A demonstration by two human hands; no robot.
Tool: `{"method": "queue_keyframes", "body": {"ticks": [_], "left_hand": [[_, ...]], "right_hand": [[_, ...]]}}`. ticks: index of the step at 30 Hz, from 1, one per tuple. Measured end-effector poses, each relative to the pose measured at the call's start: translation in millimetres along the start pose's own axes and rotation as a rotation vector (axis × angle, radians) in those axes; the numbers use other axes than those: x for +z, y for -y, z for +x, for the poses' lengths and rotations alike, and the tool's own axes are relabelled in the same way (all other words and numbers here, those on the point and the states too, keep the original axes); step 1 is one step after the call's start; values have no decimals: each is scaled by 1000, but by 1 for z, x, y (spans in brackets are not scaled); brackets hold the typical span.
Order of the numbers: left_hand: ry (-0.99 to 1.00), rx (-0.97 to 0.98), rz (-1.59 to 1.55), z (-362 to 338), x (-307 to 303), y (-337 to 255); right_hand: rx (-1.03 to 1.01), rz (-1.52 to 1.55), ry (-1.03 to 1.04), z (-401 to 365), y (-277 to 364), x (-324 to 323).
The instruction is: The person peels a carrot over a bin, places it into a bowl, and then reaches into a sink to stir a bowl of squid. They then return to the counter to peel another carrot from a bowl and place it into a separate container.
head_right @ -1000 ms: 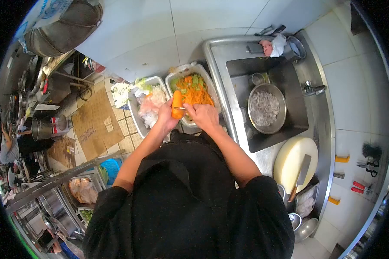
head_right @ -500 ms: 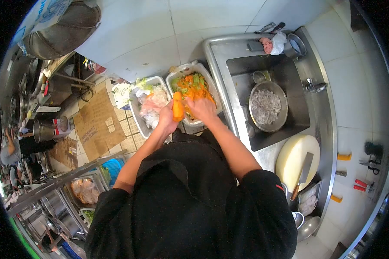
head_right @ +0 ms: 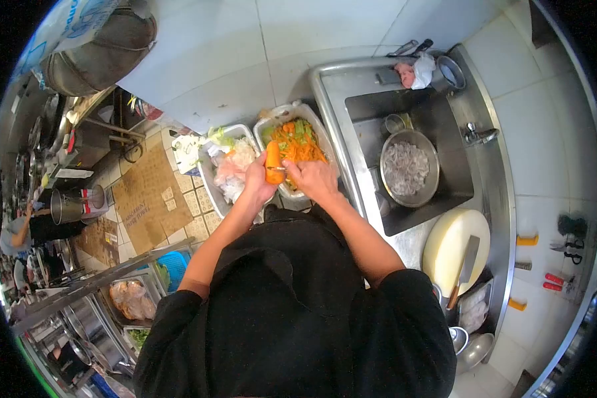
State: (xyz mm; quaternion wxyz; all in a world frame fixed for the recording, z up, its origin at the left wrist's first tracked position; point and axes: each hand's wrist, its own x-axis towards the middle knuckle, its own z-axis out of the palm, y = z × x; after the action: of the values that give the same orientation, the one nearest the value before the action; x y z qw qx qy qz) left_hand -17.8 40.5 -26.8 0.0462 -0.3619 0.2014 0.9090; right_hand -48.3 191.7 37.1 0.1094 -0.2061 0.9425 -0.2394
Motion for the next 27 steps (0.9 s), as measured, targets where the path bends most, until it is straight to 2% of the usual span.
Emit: {"method": "queue_keyframes", "body": {"ticks": [3, 7, 10, 12, 16, 19, 22, 25, 27], "left_hand": [[-66, 5, 31, 5, -4, 6], [-39, 15, 86, -5, 1, 8], [-7, -20, 187, -21, 5, 8], [44, -88, 196, -29, 3, 8], [123, -78, 206, -34, 6, 4], [65, -63, 170, -12, -2, 4], [10, -57, 98, -3, -4, 3], [3, -52, 2, 6, -8, 7], [8, -50, -34, 10, -11, 10]], "right_hand": [[-26, 9, -71, -11, -4, 12], [-19, -11, 13, -10, -12, 20], [163, -84, 147, 28, -25, 27], [196, -75, 124, 57, -30, 13], [352, -26, 11, 90, -43, -3], [249, 10, -15, 69, -32, -16], [130, -40, 54, 22, -7, -12], [-41, -19, -49, -11, 0, 2], [-40, -1, -71, -14, -3, 10]]}}
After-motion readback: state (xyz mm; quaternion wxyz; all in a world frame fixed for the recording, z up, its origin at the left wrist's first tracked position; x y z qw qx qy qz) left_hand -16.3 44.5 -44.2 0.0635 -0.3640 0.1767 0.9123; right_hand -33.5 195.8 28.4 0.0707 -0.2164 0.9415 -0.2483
